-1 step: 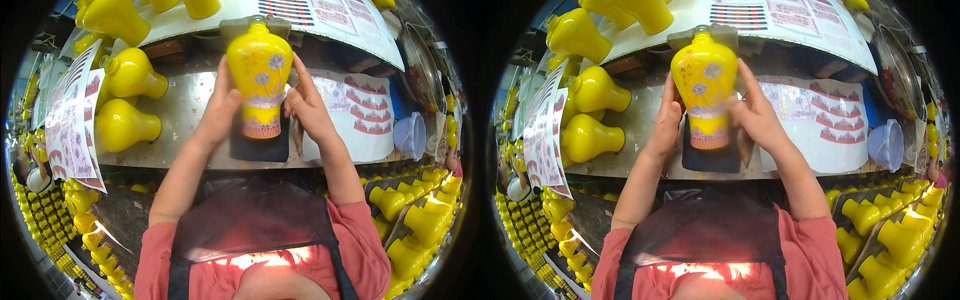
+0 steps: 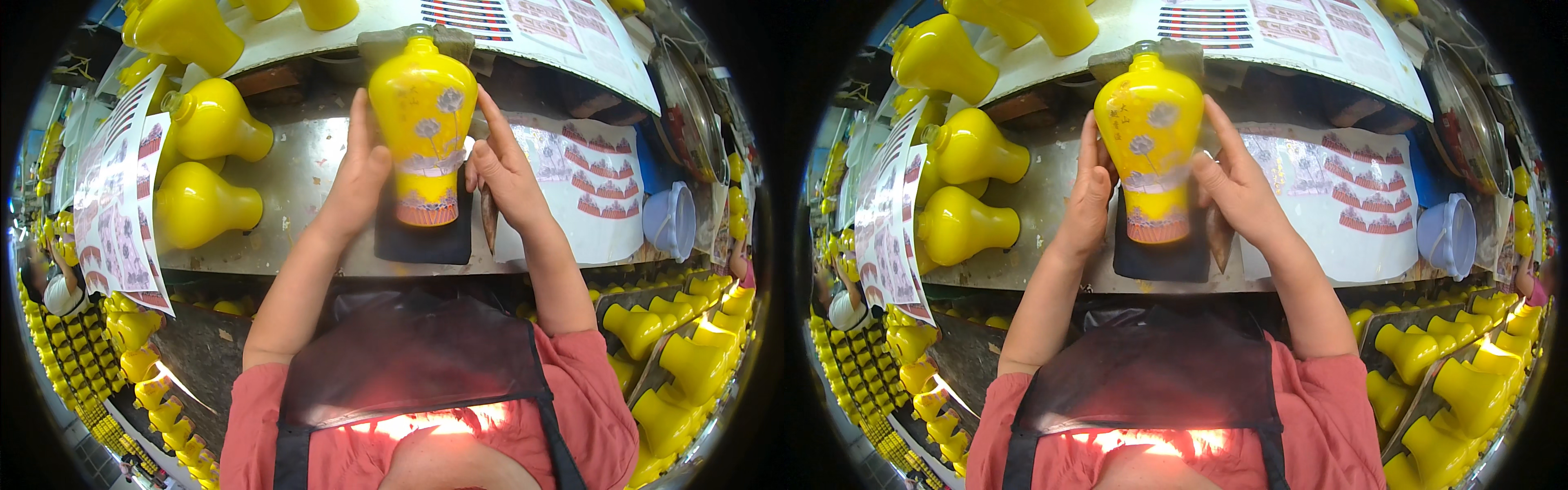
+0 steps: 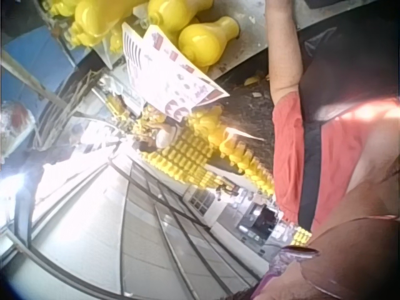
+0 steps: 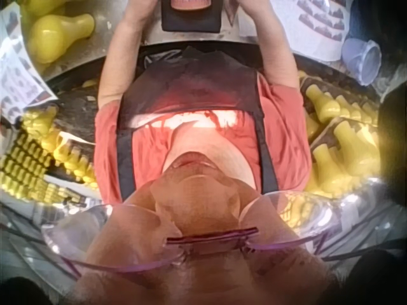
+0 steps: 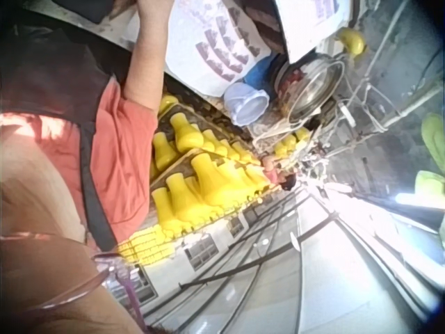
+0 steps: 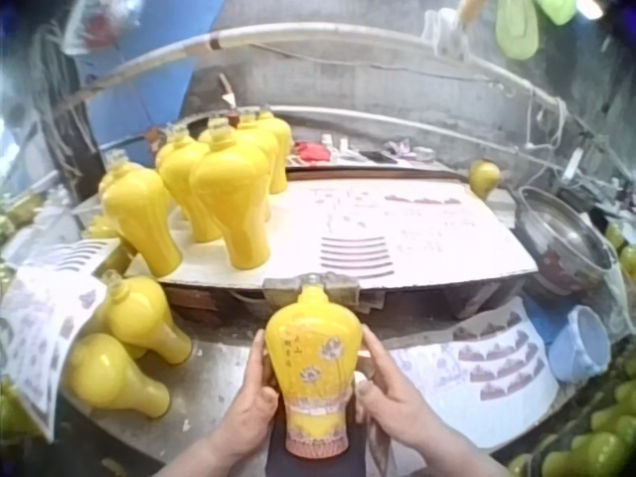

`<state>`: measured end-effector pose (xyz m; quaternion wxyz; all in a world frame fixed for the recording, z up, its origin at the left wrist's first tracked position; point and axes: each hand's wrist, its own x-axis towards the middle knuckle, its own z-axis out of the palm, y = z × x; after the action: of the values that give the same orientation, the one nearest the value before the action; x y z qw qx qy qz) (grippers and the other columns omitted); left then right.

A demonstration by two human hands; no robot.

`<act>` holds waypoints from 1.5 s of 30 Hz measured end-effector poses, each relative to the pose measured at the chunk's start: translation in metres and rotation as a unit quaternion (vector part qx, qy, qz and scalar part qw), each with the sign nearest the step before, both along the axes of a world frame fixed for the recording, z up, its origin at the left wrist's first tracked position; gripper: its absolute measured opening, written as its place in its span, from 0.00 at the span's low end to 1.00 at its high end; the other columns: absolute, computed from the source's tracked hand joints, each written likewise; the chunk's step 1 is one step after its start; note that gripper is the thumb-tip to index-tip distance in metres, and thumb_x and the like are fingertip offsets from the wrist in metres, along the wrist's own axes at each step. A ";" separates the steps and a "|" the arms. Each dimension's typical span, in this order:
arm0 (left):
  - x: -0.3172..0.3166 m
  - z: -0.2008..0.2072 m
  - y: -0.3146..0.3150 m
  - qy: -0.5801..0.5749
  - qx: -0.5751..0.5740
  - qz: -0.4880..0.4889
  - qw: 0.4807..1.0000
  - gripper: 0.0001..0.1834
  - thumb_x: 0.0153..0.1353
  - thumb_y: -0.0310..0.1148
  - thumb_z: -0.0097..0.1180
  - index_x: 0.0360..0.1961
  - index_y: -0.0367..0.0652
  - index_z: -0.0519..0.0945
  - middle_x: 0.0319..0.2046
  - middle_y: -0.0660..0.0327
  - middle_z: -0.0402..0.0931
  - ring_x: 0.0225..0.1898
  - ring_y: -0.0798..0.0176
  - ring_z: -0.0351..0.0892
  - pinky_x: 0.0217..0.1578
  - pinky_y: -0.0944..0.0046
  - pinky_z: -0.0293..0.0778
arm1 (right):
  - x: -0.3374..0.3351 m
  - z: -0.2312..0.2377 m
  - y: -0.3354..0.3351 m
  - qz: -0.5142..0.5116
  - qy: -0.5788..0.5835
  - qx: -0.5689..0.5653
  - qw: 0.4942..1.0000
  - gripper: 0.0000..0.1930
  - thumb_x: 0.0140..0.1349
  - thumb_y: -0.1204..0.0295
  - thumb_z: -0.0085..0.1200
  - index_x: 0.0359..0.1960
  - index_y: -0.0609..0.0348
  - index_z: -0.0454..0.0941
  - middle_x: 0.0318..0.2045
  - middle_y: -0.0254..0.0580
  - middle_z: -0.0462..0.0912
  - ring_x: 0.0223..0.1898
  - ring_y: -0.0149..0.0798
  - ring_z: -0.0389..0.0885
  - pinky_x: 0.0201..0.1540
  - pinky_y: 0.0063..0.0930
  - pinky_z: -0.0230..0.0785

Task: The person applies a decorative label to a yellow plastic bottle, smooths it, and then applies a smaller label to the bottle's neck. They then place the finished bottle on a shelf with other similar bottles.

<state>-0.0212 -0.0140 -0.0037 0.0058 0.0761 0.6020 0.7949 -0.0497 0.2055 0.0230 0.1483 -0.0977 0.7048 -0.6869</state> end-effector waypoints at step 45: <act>-0.016 0.033 0.004 0.279 -0.505 0.131 0.806 0.38 0.53 0.42 0.64 0.68 0.52 0.71 0.73 0.43 0.49 0.72 0.35 0.49 0.72 0.43 0.52 | 0.002 0.010 -0.010 -0.026 0.007 0.033 0.999 0.45 0.66 0.67 0.60 0.80 0.52 0.46 0.43 0.44 0.83 0.32 0.25 0.79 0.39 0.23 0.74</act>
<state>-0.0376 -0.0100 0.0291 -0.2294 0.2016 0.8980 0.3167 -0.0475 0.1959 0.0333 0.1287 -0.0789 0.7304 -0.6662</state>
